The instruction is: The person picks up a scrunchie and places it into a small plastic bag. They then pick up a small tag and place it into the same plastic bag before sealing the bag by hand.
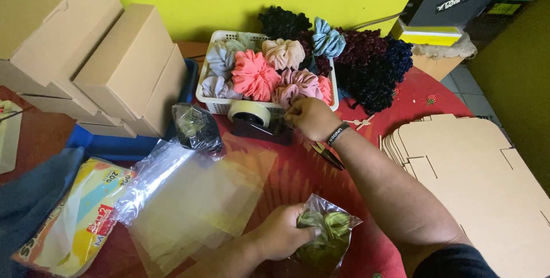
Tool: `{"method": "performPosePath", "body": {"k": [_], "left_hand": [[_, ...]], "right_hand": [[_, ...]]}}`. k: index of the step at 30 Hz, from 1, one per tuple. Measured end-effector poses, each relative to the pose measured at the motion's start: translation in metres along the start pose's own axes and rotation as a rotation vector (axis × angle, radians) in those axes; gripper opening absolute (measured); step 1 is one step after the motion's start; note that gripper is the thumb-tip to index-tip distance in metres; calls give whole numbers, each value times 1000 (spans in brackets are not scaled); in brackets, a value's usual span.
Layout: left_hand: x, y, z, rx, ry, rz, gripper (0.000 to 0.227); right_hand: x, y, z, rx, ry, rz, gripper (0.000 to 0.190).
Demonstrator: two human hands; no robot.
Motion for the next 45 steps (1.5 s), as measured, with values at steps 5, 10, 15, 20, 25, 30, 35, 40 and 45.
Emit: {"method": "performPosePath", "body": {"k": [5,10,15,20,25,30,35,40,45], "left_hand": [[1,2,-2,41,-28,-6,26],[1,2,-1,26,-23,-4,31],[-4,0,0,-8,3,-65,29],[0,4,1,3,-18,-30,29],[1,5,0,-30,-40,-21,33],[-3,2,-1,-34,-26,-80,30],[0,6,-1,-13,-30,-64,30],[-4,2,-2,-44,-10,-89,29],[-3,1,-3,-11,-27,-63,28]], "right_hand": [[9,11,-2,-147,32,-80,19],[15,20,-1,-378,195,6,13],[16,41,-13,-536,333,-4,14],[15,44,-16,-650,316,-9,16],[19,47,-18,-686,263,-135,16],[19,36,-21,-685,182,-79,17],[16,42,-20,-452,257,28,17],[32,39,-4,-209,323,13,12],[41,63,6,-206,368,-64,13]]}}
Point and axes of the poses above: each hand's wrist, its own x-axis away from the middle knuckle, its own z-axis out of the back of the hand, y = z × x, the point moved 10 cm from there along -x, towards the middle knuckle, and after that the axes turned 2 degrees about x, right-handed, at the moved point
